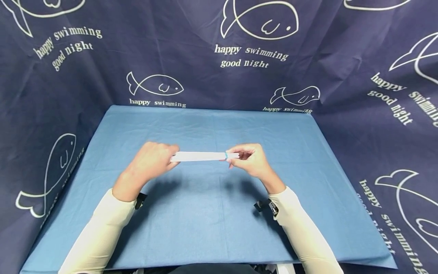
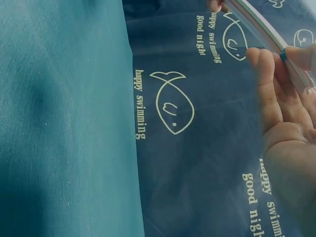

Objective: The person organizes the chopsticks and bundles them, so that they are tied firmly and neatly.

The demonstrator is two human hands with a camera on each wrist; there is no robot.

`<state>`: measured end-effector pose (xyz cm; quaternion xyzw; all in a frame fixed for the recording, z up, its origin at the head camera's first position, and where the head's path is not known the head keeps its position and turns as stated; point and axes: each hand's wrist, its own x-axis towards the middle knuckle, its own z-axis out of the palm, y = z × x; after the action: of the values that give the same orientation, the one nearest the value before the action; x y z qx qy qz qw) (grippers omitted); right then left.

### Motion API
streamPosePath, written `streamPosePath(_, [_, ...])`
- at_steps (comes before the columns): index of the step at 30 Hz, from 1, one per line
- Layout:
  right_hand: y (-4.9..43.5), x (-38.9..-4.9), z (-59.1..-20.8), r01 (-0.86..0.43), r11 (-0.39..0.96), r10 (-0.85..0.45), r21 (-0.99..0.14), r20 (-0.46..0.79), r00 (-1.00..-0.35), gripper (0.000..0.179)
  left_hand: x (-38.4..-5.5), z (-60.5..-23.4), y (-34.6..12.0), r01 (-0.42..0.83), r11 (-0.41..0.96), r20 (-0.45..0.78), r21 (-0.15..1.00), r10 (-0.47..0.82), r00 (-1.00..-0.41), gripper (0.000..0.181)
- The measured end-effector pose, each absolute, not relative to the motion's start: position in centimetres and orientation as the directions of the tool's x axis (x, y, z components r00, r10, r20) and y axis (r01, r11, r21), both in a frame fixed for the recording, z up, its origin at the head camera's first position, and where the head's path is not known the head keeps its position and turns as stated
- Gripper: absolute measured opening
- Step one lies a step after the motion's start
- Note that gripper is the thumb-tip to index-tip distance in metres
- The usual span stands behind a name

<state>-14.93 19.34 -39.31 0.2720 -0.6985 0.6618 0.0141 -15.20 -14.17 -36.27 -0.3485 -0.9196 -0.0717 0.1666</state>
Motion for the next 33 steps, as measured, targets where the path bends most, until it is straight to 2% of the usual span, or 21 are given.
streamPosePath(17, [18.9, -14.6, -38.9, -0.38, 0.198, -0.289, -0.903, 0.317, -0.903, 0.021, -14.7, -36.0, -13.8, 0.663, 0.748, 0.368, -0.026, 0.624, -0.689, 0.027])
streamPosePath(33, [18.5, -14.1, -37.5, -0.573, 0.241, -0.395, -0.783, 0.46, -0.795, 0.021, -14.5, -36.0, -13.4, 0.689, 0.723, 0.379, -0.044, 0.651, -0.658, 0.027])
